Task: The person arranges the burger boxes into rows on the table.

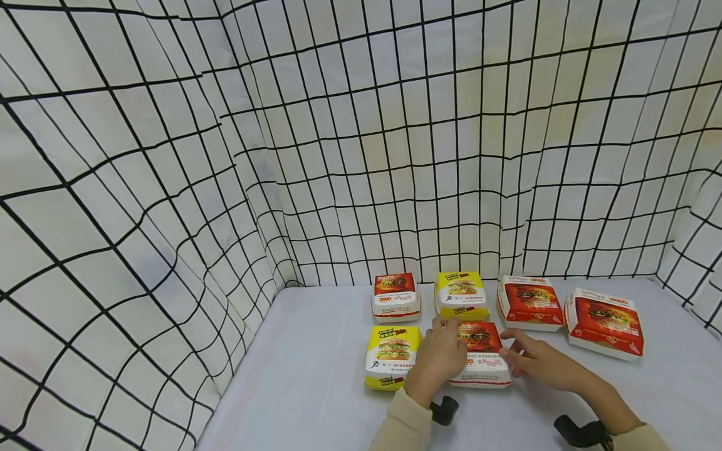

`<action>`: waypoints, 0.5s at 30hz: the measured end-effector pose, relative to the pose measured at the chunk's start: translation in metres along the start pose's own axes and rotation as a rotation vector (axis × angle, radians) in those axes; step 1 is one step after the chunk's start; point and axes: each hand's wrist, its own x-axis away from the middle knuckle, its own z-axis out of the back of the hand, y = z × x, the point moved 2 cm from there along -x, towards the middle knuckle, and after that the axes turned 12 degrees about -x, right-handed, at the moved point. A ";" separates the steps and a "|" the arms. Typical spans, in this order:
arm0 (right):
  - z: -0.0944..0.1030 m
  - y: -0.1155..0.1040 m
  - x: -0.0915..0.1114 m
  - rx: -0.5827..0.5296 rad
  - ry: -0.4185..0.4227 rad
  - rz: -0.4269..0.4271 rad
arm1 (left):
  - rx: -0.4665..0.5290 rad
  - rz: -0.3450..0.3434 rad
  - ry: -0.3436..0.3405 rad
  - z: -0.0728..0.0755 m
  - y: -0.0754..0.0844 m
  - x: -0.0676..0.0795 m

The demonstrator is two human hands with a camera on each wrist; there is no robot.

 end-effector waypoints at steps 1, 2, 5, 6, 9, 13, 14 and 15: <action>0.000 0.000 0.000 -0.002 -0.001 0.000 | -0.002 0.000 0.000 0.000 0.000 0.000; 0.000 0.000 0.000 -0.003 -0.001 -0.001 | -0.003 -0.001 0.001 0.000 0.000 0.000; 0.000 0.001 0.000 0.000 -0.003 0.000 | -0.007 0.001 0.000 0.000 -0.001 0.000; 0.000 0.000 0.000 0.001 -0.004 0.002 | -0.007 0.002 -0.001 0.000 -0.001 0.000; 0.000 0.000 0.000 0.013 -0.006 0.001 | -0.007 0.006 -0.002 0.000 0.000 0.001; 0.000 -0.002 0.001 0.021 -0.001 -0.005 | -0.008 0.006 -0.002 0.001 0.000 0.001; 0.000 -0.002 0.001 0.021 0.000 -0.005 | -0.008 0.006 -0.002 0.001 0.000 0.001; 0.001 -0.002 0.002 0.022 0.001 -0.004 | -0.010 0.005 -0.001 0.001 0.000 0.001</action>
